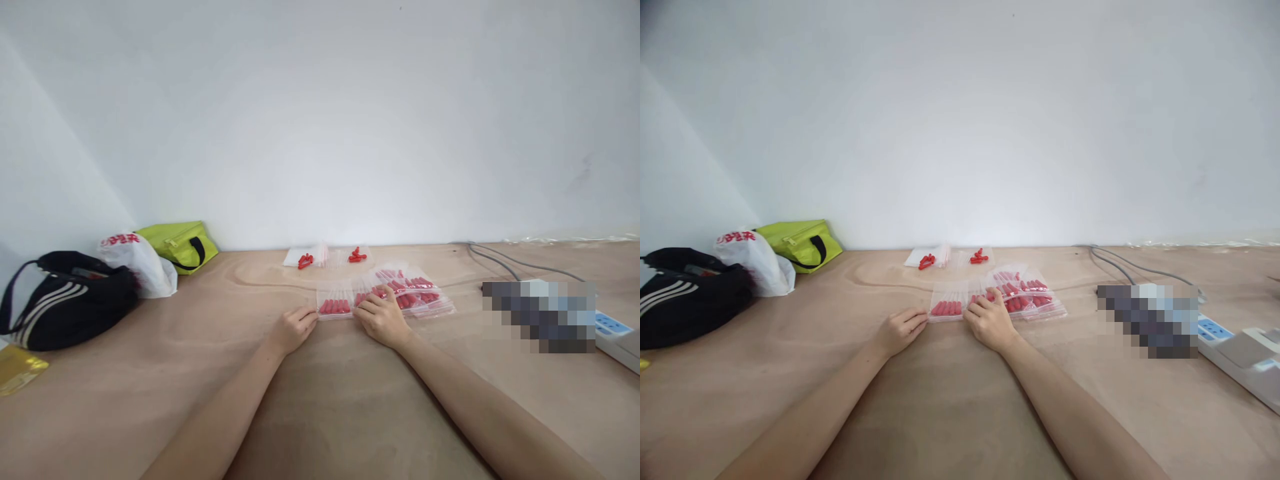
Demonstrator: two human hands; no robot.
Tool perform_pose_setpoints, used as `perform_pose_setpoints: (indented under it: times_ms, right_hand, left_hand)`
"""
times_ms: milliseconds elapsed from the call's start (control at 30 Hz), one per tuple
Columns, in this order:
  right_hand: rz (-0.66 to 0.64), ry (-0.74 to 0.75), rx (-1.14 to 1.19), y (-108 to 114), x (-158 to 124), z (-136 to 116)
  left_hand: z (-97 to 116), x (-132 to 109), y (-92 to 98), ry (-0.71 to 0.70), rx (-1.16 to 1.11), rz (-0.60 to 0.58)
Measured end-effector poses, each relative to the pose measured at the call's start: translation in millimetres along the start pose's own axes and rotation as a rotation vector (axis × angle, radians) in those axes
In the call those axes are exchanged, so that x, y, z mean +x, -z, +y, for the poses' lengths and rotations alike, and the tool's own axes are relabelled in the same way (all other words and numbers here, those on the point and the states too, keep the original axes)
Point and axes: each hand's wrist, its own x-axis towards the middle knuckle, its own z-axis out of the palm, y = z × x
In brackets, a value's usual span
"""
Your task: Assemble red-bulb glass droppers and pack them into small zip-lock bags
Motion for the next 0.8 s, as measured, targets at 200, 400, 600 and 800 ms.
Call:
perform_pose_setpoints:
  times_ms: [200, 400, 600, 800]
  right_hand:
    - [-0.04, -0.003, -0.017, 0, 1, 0]
    - [-0.059, 0.006, -0.016, 2, 1, -1]
    - [0.004, -0.022, 0.011, -5, 12, -17]
    - [0.033, 0.02, -0.003, -25, 33, -40]
  left_hand:
    - [1, 2, 1.2, -0.039, 0.005, 0.005]
    - [1, 2, 1.9, -0.022, -0.011, 0.002]
    - [5, 5, 1.7, 0.013, -0.041, -0.001]
    - [8, 6, 3.0, 0.031, -0.05, -0.011]
